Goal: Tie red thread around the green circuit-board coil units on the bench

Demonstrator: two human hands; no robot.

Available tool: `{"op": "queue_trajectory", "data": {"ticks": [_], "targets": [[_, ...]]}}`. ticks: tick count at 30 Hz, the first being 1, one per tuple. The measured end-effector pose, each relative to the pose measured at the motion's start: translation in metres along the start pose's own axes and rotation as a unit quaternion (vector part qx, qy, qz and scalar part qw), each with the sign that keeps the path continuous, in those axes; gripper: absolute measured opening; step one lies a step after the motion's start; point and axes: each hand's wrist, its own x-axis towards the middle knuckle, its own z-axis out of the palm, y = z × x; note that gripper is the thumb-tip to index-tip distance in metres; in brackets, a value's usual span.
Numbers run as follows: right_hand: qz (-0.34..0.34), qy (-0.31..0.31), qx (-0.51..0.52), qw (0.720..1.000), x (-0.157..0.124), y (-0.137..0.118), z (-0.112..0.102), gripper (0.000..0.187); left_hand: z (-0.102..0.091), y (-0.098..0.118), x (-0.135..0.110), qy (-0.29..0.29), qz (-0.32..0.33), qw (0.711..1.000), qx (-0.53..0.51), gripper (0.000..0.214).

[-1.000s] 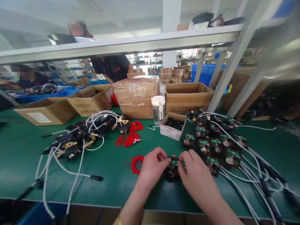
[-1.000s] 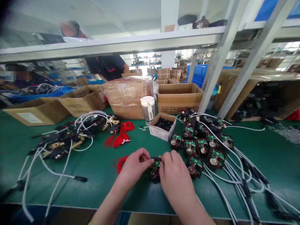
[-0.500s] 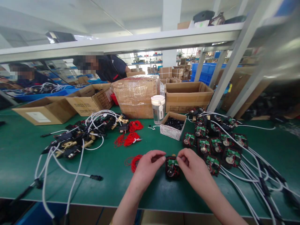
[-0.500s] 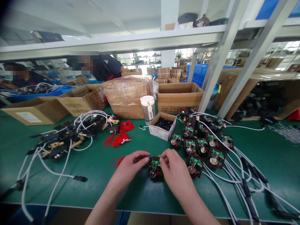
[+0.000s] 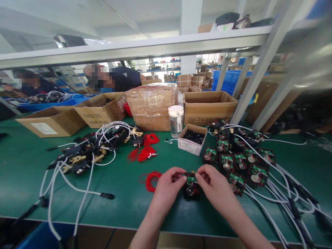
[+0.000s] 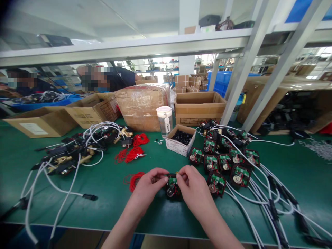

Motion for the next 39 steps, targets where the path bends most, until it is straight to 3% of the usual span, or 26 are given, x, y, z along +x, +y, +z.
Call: {"op": "queue_trajectory", "data": {"ticks": [22, 39], "targets": [[0.006, -0.013, 0.058, 0.998, 0.0, 0.007, -0.01, 0.024, -0.004, 0.001, -0.004, -0.006, 0.011, 1.0, 0.008, 0.024], [0.017, -0.008, 0.086, 0.996, -0.002, 0.008, -0.008, 0.026, -0.004, -0.011, -0.005, -0.023, 0.029, 0.999, 0.023, 0.027]]}}
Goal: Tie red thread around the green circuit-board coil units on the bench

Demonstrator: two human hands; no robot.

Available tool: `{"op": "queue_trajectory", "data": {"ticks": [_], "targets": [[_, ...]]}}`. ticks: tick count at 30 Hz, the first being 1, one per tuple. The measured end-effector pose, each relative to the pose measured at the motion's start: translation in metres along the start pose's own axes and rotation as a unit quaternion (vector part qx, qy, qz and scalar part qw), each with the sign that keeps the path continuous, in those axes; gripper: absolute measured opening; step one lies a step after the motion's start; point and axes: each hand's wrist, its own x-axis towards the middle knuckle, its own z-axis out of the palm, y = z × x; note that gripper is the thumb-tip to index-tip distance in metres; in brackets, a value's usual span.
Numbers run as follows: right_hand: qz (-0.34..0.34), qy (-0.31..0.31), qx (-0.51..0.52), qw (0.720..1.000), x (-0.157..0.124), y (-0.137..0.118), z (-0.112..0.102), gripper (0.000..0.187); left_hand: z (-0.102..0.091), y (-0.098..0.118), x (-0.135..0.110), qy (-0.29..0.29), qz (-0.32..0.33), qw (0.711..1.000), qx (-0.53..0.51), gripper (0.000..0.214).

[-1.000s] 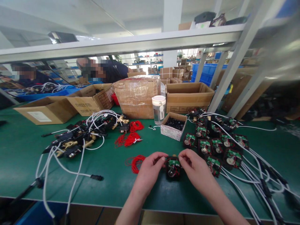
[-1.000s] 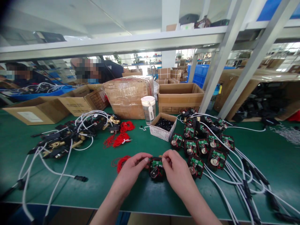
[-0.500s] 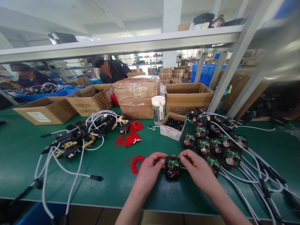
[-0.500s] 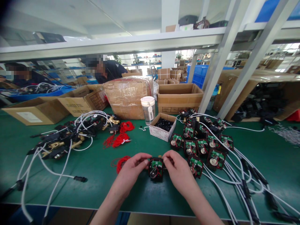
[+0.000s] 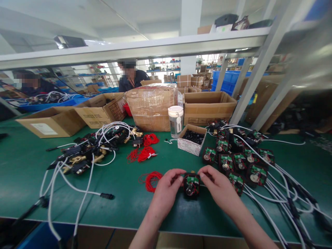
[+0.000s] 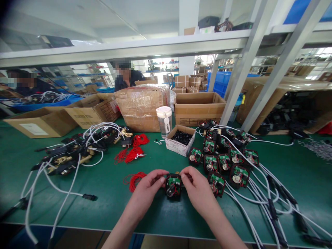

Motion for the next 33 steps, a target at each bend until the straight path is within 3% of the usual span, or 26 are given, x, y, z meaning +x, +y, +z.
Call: {"op": "queue_trajectory", "data": {"ticks": [5, 17, 33], "targets": [[-0.001, 0.0, -0.001, 1.0, 0.0002, -0.0015, 0.0009, 0.026, -0.0033, -0.005, -0.0012, -0.018, 0.002, 0.999, -0.028, 0.032], [-0.002, 0.001, -0.008, 1.0, -0.0001, -0.0044, 0.0033, 0.024, 0.0019, -0.0034, -0.0028, 0.007, 0.012, 1.0, -0.01, 0.032], [-0.001, -0.009, 0.003, 1.0, -0.0014, -0.0034, 0.004, 0.023, -0.001, -0.0031, -0.0099, 0.055, 0.115, 0.98, 0.154, 0.03]]}}
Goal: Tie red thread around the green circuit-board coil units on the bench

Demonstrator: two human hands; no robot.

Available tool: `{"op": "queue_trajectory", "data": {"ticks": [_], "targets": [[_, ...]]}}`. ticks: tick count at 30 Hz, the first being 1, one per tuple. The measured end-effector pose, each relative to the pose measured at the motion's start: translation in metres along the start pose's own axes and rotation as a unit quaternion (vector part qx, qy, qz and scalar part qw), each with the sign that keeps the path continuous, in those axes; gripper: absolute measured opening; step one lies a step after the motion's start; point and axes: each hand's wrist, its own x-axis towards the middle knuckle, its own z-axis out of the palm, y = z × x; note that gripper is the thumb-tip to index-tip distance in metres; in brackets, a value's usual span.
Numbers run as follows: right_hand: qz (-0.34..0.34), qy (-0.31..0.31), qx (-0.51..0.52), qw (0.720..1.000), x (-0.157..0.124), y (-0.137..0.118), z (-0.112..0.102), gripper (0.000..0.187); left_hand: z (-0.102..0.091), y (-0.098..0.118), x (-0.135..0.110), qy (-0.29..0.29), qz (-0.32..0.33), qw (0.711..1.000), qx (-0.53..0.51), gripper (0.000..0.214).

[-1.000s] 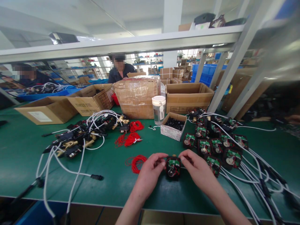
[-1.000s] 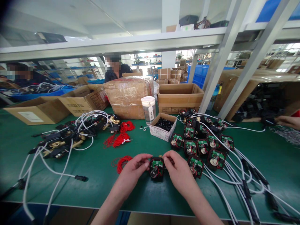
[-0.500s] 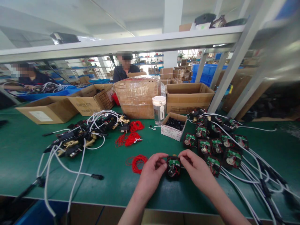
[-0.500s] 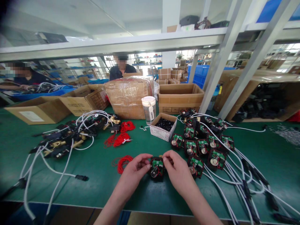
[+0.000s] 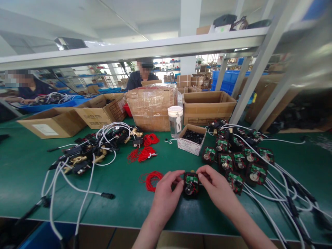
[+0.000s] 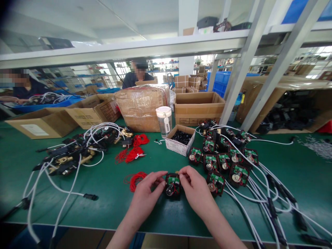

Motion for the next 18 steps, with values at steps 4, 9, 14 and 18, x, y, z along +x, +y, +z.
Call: {"op": "queue_trajectory", "data": {"ticks": [4, 9, 14, 18], "targets": [[0.002, -0.003, -0.007, 1.0, -0.0003, -0.0011, -0.0005, 0.023, -0.0019, 0.0015, -0.001, -0.003, -0.002, 1.0, 0.004, 0.027], [0.003, -0.004, -0.01, 1.0, 0.0002, -0.0011, -0.0009, 0.023, -0.0038, -0.0004, -0.0011, -0.039, -0.027, 0.998, -0.05, 0.037], [0.0, -0.003, -0.007, 1.0, 0.0008, 0.0007, -0.0003, 0.024, -0.0004, -0.0023, -0.0028, -0.027, -0.016, 0.999, -0.04, 0.04], [0.007, -0.005, -0.001, 1.0, 0.0004, 0.0015, 0.0, 0.024, 0.0033, 0.0003, -0.0096, 0.006, 0.022, 0.999, 0.034, 0.033]]}}
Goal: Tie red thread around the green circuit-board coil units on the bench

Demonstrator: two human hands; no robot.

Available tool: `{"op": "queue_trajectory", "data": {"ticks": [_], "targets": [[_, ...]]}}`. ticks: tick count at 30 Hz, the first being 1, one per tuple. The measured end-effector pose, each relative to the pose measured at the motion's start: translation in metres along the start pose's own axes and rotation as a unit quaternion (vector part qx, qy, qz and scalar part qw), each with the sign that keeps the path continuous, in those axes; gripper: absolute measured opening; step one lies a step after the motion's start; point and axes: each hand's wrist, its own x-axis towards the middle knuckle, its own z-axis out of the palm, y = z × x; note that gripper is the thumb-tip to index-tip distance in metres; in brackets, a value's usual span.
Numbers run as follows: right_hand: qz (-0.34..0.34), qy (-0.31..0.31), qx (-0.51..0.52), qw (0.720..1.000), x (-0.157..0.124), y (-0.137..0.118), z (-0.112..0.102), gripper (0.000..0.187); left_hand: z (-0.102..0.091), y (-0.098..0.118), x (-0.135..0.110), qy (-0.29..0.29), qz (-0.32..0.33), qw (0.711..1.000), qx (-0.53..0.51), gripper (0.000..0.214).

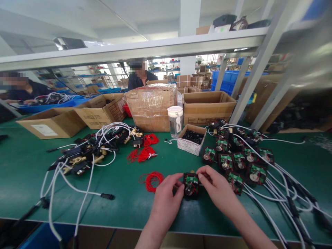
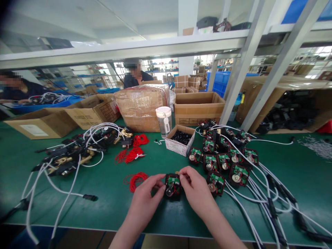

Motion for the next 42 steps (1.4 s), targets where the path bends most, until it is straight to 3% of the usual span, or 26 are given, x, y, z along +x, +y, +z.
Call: {"op": "queue_trajectory", "data": {"ticks": [4, 10, 18, 20, 25, 31, 34, 37, 42], "targets": [[-0.004, 0.009, 0.003, 1.0, -0.001, 0.0, -0.001, 0.024, 0.002, 0.004, -0.008, 0.028, -0.006, 0.999, 0.028, 0.034], [-0.012, 0.006, -0.001, 1.0, -0.001, 0.003, -0.002, 0.024, 0.002, 0.013, -0.016, 0.028, -0.048, 0.998, -0.011, 0.026], [-0.02, 0.023, 0.008, 1.0, -0.008, 0.007, -0.006, 0.026, 0.001, 0.043, -0.025, 0.037, 0.1, 0.994, -0.003, 0.022], [-0.016, 0.029, 0.01, 0.999, -0.012, 0.009, -0.009, 0.027, 0.0, 0.05, -0.022, 0.035, 0.112, 0.993, -0.014, 0.022], [-0.009, 0.041, 0.022, 0.999, -0.02, 0.015, -0.016, 0.027, -0.008, 0.067, -0.013, 0.022, 0.034, 0.993, -0.108, 0.015], [0.003, 0.045, 0.022, 0.999, -0.035, 0.02, -0.024, 0.026, -0.002, 0.087, -0.029, -0.104, -0.054, 0.957, -0.265, 0.015], [-0.003, 0.037, 0.008, 0.999, -0.046, 0.024, -0.026, 0.024, 0.013, 0.074, -0.034, -0.125, -0.127, 0.956, -0.235, 0.015], [-0.013, 0.031, -0.02, 0.999, -0.056, 0.031, -0.026, 0.024, 0.026, 0.046, -0.034, -0.105, -0.189, 0.969, -0.124, 0.016], [-0.024, 0.032, -0.054, 0.998, -0.068, 0.044, -0.025, 0.024, 0.025, 0.011, -0.042, -0.09, -0.208, 0.974, -0.01, 0.017]]}}
